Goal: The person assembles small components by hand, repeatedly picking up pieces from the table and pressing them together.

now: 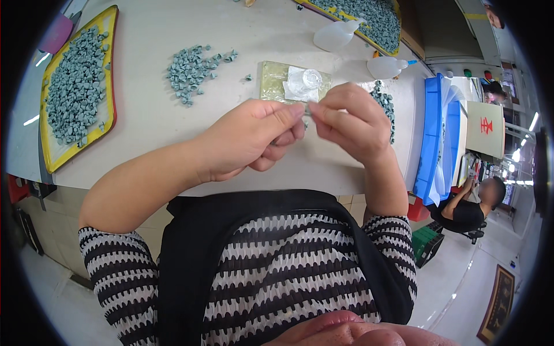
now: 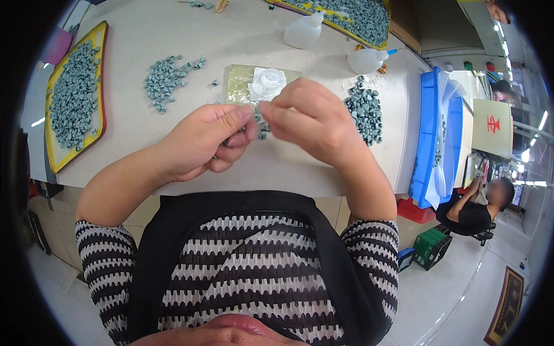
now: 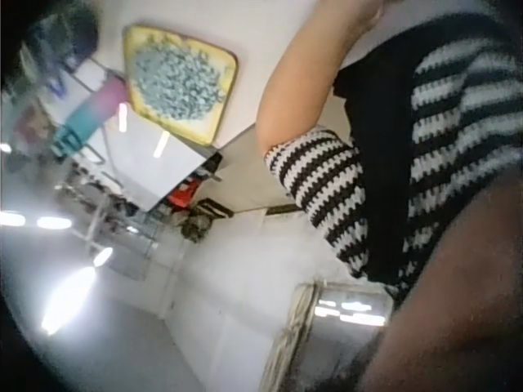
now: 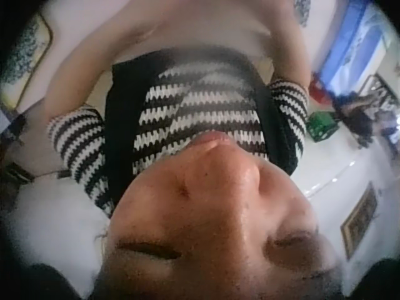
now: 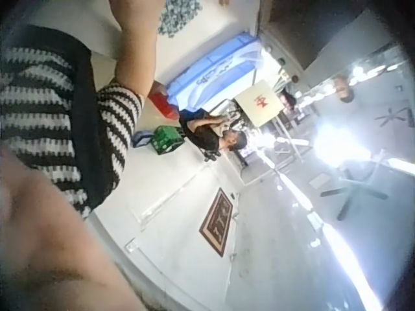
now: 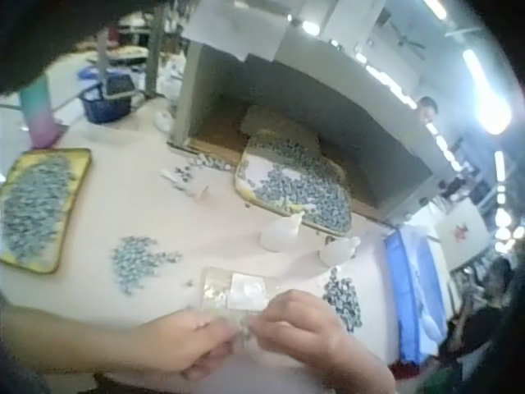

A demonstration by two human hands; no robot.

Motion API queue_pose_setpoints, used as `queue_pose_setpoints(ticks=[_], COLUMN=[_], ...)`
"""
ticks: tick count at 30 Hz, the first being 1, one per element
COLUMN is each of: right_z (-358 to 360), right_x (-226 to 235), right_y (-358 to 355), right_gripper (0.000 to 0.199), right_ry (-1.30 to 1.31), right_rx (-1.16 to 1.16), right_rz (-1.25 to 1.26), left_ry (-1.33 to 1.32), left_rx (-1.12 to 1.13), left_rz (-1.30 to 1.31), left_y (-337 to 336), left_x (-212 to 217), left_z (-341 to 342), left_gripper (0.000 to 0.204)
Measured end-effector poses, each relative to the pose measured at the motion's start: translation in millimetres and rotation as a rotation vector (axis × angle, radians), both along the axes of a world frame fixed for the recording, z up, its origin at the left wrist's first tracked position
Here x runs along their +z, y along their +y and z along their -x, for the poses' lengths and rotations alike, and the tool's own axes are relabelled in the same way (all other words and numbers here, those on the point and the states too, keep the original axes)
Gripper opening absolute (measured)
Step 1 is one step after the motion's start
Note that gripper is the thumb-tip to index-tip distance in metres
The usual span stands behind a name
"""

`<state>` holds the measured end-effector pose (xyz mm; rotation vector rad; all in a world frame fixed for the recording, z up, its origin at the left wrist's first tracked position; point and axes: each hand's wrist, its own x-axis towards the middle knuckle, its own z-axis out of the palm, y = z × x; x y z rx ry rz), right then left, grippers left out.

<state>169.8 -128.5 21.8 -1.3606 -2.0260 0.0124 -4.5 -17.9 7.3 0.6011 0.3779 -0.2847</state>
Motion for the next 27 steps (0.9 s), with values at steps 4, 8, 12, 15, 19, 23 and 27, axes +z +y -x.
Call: queue_pose_setpoints(ticks=[4, 8, 12, 15, 19, 23, 27], right_z=[-10.4, -16.0, -15.6, -15.6, -13.4, -7.4, 3.6], right_x=[-4.3, -6.0, -4.3, -6.2, -4.8, -6.8, -6.9], right_y=[0.8, -1.1, -1.7, -1.4, 0.4, -0.4, -7.1], right_gripper=[0.028, 0.032, 0.034, 0.034, 0.028, 0.021, 0.009], right_ry=[-0.246, -0.322, -0.399, -0.424, -0.39, -0.161, 0.431], right_rx=[-0.172, -0.187, -0.188, -0.19, -0.195, -0.245, -0.418], right_rz=[-0.083, -0.084, -0.034, -0.031, -0.035, -0.065, 0.205], left_ry=[0.062, 0.058, 0.038, 0.026, 0.008, 0.002, -0.051], left_rx=[0.111, 0.132, 0.195, 0.184, 0.189, 0.268, 0.271], left_rz=[-0.062, -0.059, -0.079, -0.071, -0.098, -0.173, -0.205], left_y=[0.3, 1.7, 1.1, 5.5, 6.6, 3.0, 4.4], left_x=[0.6, -3.0, -5.7, -7.9, -11.0, -11.4, -11.2], left_z=[-1.9, -0.8, -0.1, 0.4, 1.6, 0.5, 0.5], left_gripper=[0.023, 0.018, 0.016, 0.015, 0.02, 0.023, 0.023])
